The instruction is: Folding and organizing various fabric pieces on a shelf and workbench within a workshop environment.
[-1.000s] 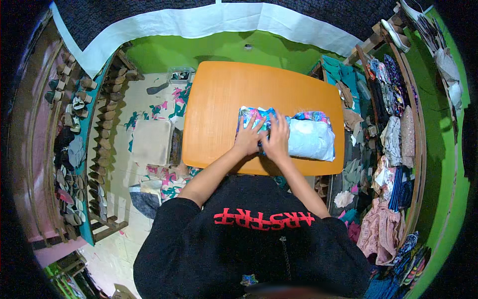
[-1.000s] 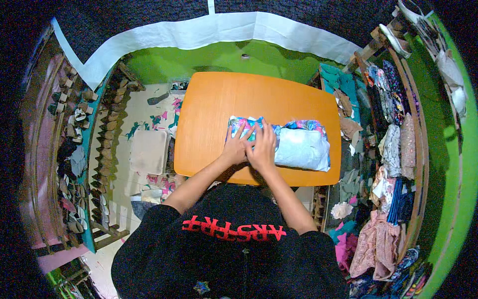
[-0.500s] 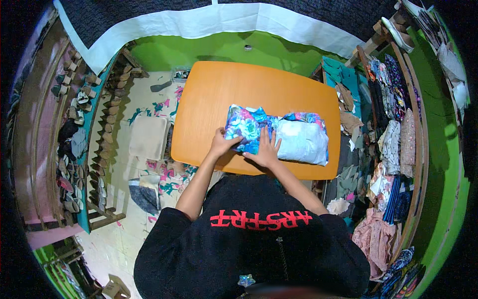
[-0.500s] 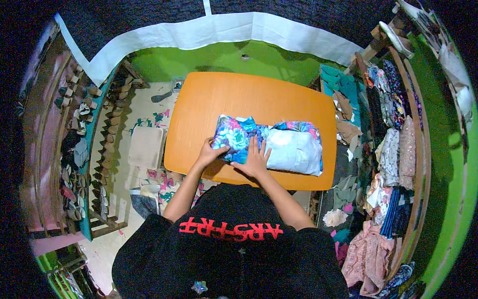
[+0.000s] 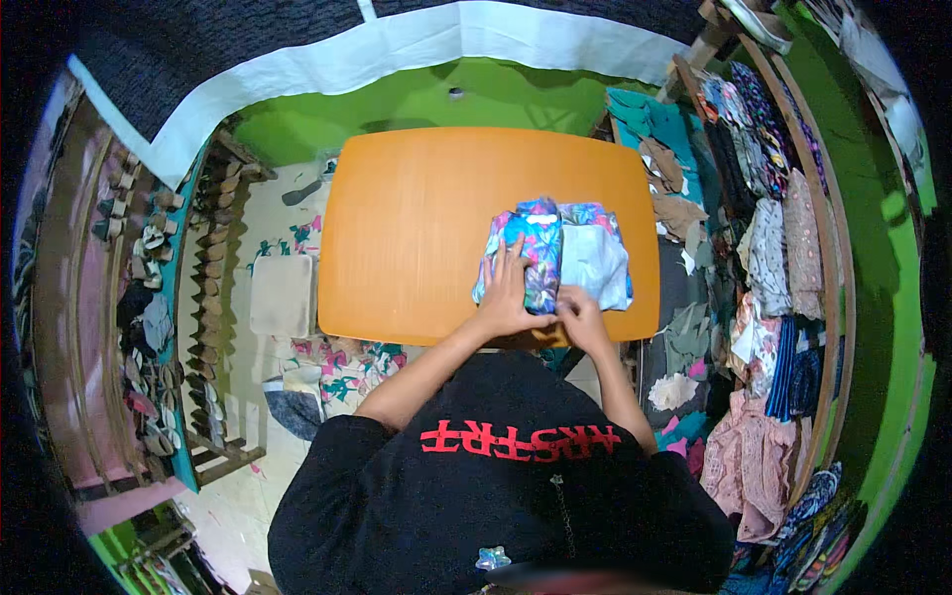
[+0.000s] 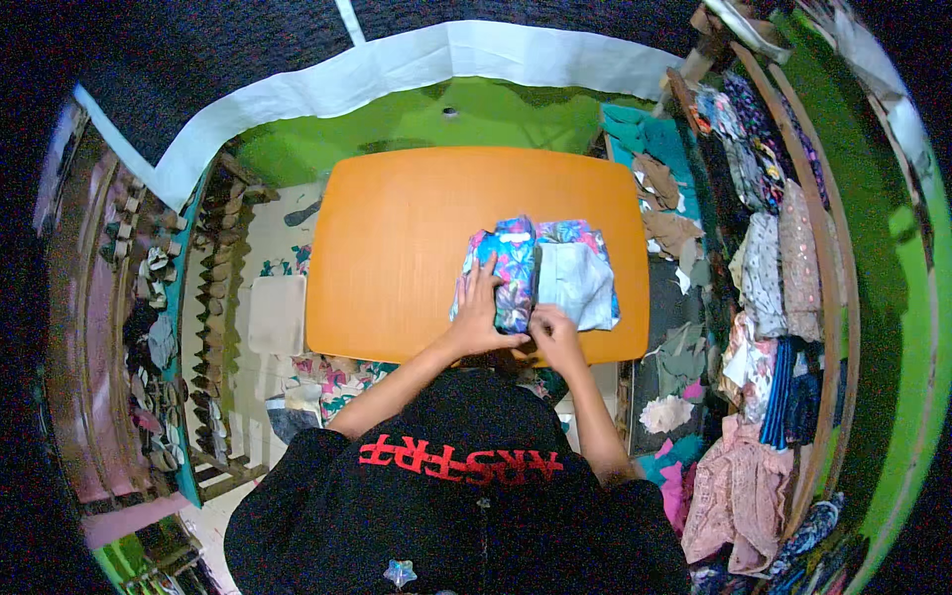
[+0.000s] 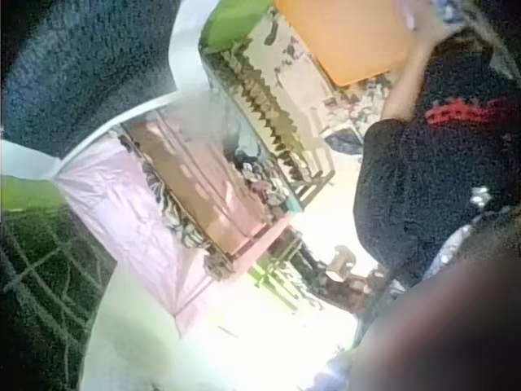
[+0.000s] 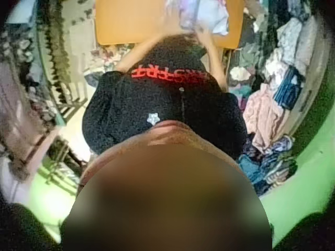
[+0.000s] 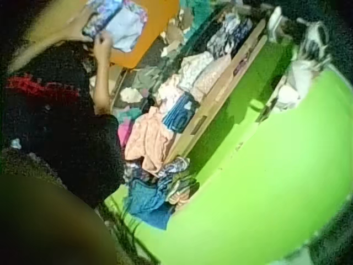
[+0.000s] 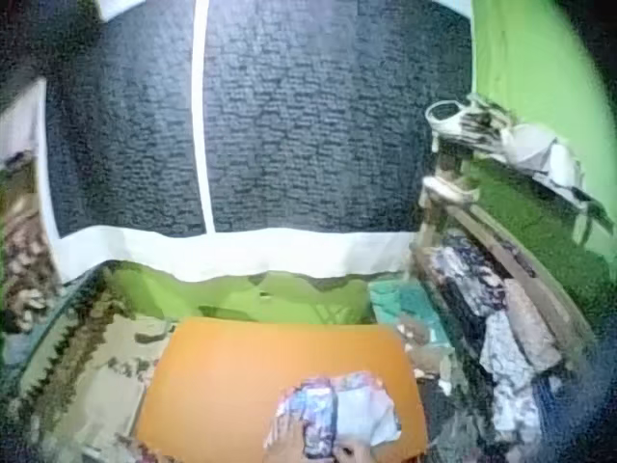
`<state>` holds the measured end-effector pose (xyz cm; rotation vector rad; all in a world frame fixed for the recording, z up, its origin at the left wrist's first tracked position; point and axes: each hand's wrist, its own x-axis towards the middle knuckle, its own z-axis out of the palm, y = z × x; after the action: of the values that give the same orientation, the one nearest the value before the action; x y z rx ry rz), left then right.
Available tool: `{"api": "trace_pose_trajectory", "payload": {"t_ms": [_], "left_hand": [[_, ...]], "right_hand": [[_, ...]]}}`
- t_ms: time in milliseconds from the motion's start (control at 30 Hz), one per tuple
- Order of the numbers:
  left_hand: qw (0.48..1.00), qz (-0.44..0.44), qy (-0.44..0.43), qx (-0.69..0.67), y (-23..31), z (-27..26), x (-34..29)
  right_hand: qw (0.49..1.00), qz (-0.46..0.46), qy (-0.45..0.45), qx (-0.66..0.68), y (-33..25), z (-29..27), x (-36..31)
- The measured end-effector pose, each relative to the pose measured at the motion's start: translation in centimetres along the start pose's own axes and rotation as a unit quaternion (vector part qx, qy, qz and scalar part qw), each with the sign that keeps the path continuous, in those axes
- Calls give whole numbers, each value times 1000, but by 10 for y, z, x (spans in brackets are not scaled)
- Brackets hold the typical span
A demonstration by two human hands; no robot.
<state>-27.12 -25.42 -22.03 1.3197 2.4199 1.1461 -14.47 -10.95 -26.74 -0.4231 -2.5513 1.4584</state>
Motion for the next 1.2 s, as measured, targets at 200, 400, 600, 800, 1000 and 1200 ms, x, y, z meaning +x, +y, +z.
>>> {"api": "trace_pose_trajectory", "payload": {"t_ms": [200, 400, 600, 800, 1000, 1200], "left_hand": [[994, 75, -69, 25, -11, 19, 8], [986, -111, 124, -34, -63, 19, 1], [801, -263, -22, -538, -88, 15, -15], [858, -156, 36, -488, -68, 5, -10], [998, 38, -1, -42, -13, -17, 18], [984, 121, -60, 112, 16, 49, 43]], "right_hand": [[982, -7, 164, -97, -54, -6, 27], [983, -37, 129, -126, -56, 33, 39], [986, 21, 164, -35, -84, 46, 41], [987, 35, 102, 122, -108, 17, 50], [946, 31, 174, 271, -38, -51, 27], [924, 183, 223, 251, 57, -51, -1]]}}
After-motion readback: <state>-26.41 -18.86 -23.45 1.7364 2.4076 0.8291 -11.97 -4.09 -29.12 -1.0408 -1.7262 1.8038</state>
